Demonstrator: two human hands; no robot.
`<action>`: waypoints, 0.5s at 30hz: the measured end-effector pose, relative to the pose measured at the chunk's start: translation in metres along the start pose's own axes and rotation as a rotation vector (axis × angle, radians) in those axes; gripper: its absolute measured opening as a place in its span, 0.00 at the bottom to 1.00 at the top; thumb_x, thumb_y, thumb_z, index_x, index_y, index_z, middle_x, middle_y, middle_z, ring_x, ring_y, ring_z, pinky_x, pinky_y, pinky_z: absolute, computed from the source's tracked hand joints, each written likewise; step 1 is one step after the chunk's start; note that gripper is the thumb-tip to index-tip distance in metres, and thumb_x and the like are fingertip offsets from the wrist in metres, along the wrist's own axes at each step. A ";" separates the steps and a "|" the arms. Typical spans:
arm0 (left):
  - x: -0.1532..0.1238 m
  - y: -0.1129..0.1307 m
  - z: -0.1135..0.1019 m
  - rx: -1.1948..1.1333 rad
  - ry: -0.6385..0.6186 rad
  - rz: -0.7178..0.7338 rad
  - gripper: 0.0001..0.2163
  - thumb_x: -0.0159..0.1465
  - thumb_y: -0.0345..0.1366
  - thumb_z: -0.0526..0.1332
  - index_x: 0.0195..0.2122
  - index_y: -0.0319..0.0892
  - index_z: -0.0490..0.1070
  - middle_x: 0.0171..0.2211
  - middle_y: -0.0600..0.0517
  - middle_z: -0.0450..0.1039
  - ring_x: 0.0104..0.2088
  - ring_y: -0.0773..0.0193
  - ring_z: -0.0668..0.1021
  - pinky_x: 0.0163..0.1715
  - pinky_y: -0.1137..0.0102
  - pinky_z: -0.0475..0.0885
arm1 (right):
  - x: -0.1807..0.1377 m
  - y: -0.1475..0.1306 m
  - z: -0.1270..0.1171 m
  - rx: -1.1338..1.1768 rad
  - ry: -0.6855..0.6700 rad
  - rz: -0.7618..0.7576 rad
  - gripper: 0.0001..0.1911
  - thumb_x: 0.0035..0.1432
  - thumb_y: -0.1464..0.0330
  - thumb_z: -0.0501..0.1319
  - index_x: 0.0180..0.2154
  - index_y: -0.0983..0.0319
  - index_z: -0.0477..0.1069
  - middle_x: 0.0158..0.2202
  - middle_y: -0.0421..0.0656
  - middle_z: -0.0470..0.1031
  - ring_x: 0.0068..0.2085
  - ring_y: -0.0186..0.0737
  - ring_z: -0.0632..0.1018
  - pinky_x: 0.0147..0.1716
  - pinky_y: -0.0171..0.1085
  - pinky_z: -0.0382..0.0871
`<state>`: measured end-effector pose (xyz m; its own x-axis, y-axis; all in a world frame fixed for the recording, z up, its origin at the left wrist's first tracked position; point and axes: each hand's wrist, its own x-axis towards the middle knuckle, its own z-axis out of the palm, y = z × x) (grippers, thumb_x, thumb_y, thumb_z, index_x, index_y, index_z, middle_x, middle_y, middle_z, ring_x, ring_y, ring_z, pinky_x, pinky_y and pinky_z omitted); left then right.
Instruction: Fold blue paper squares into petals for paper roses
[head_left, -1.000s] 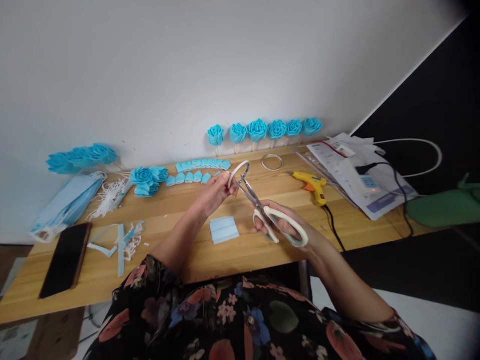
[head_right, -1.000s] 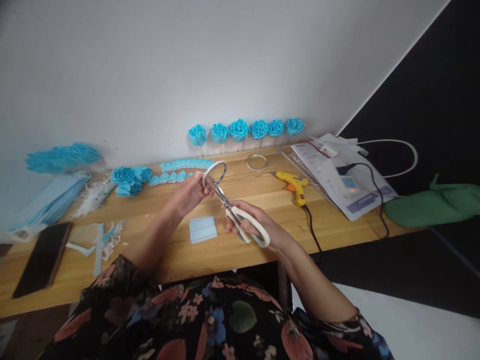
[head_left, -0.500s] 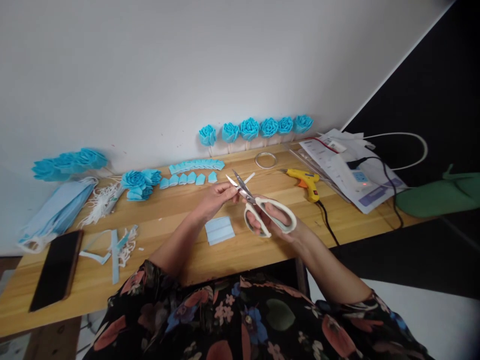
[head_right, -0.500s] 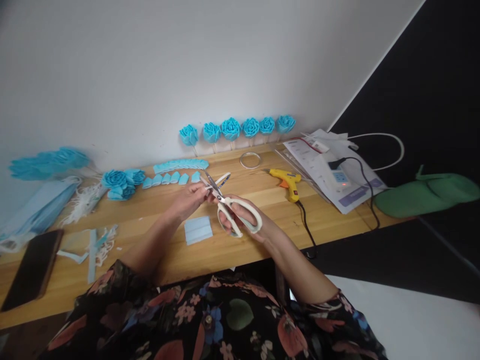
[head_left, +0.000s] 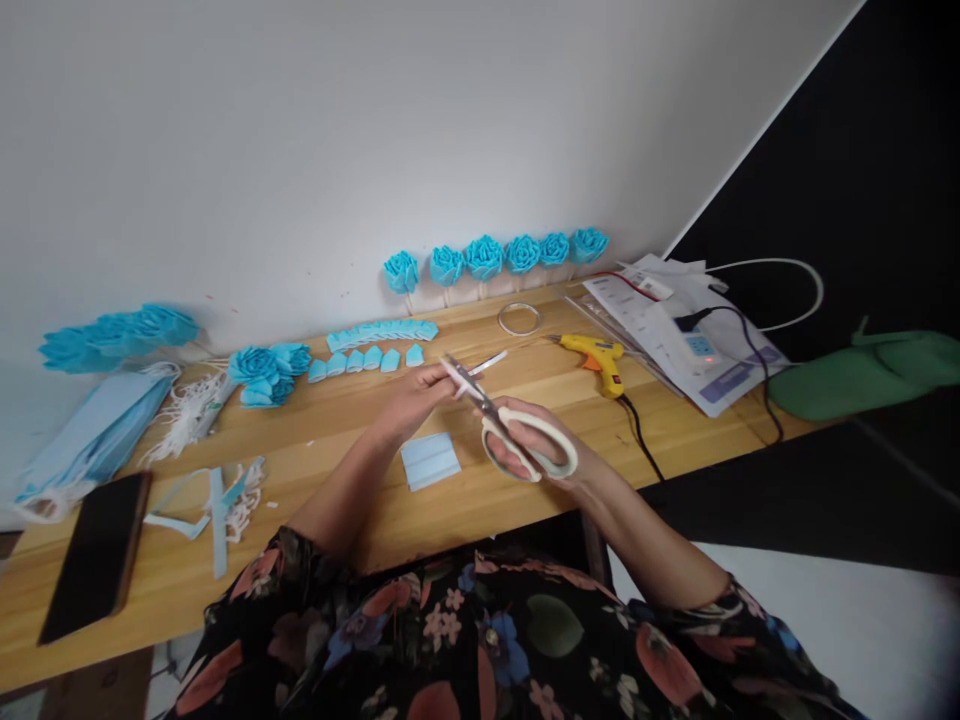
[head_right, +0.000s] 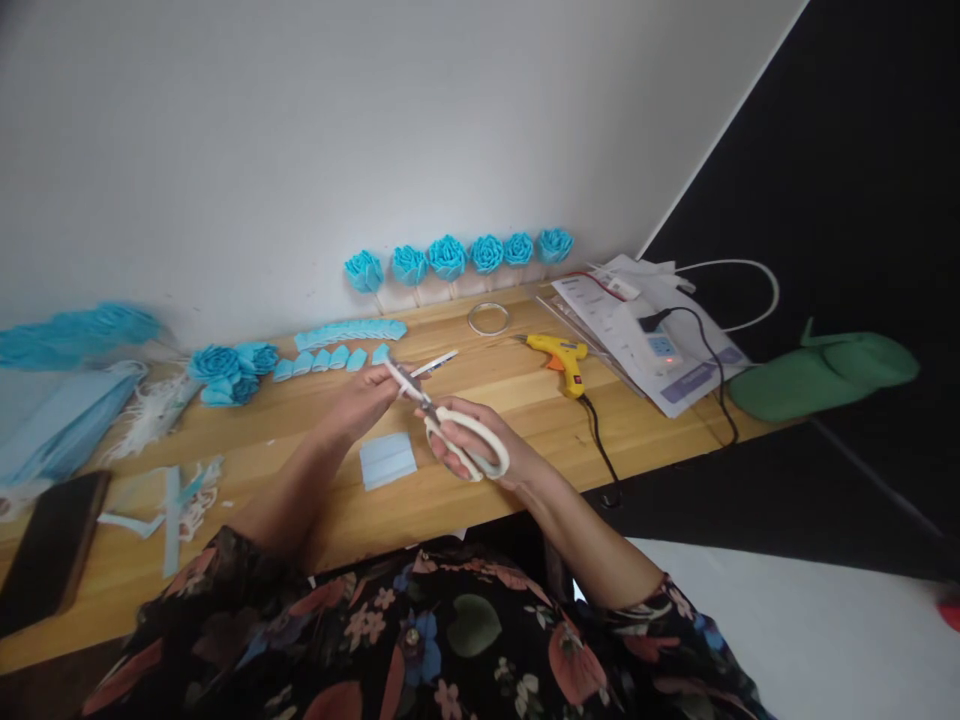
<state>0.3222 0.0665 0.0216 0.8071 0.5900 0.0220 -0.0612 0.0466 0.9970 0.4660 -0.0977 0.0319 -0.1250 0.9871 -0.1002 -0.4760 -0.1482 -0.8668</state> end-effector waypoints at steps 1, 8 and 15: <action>0.001 -0.001 0.001 0.009 0.040 -0.009 0.13 0.59 0.46 0.68 0.33 0.40 0.79 0.25 0.55 0.68 0.28 0.67 0.69 0.33 0.70 0.63 | -0.002 0.000 0.003 -0.041 -0.022 0.012 0.29 0.54 0.51 0.70 0.48 0.63 0.70 0.27 0.37 0.72 0.19 0.26 0.65 0.15 0.28 0.56; 0.001 -0.004 0.000 -0.073 0.157 0.046 0.11 0.59 0.42 0.64 0.26 0.39 0.74 0.24 0.53 0.69 0.28 0.66 0.69 0.33 0.70 0.64 | -0.021 0.001 -0.008 -0.111 -0.096 -0.087 0.31 0.54 0.48 0.70 0.51 0.59 0.68 0.35 0.41 0.72 0.27 0.29 0.69 0.25 0.30 0.62; 0.003 0.000 0.003 -0.188 0.131 0.091 0.22 0.62 0.52 0.63 0.19 0.41 0.65 0.20 0.55 0.61 0.26 0.66 0.68 0.33 0.68 0.66 | -0.025 0.012 -0.030 -0.120 -0.115 -0.089 0.27 0.61 0.47 0.62 0.51 0.59 0.66 0.37 0.43 0.71 0.30 0.33 0.71 0.28 0.32 0.63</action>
<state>0.3262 0.0659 0.0223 0.7108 0.6977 0.0892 -0.2482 0.1302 0.9599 0.4893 -0.1219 0.0092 -0.1888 0.9816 0.0297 -0.3835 -0.0459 -0.9224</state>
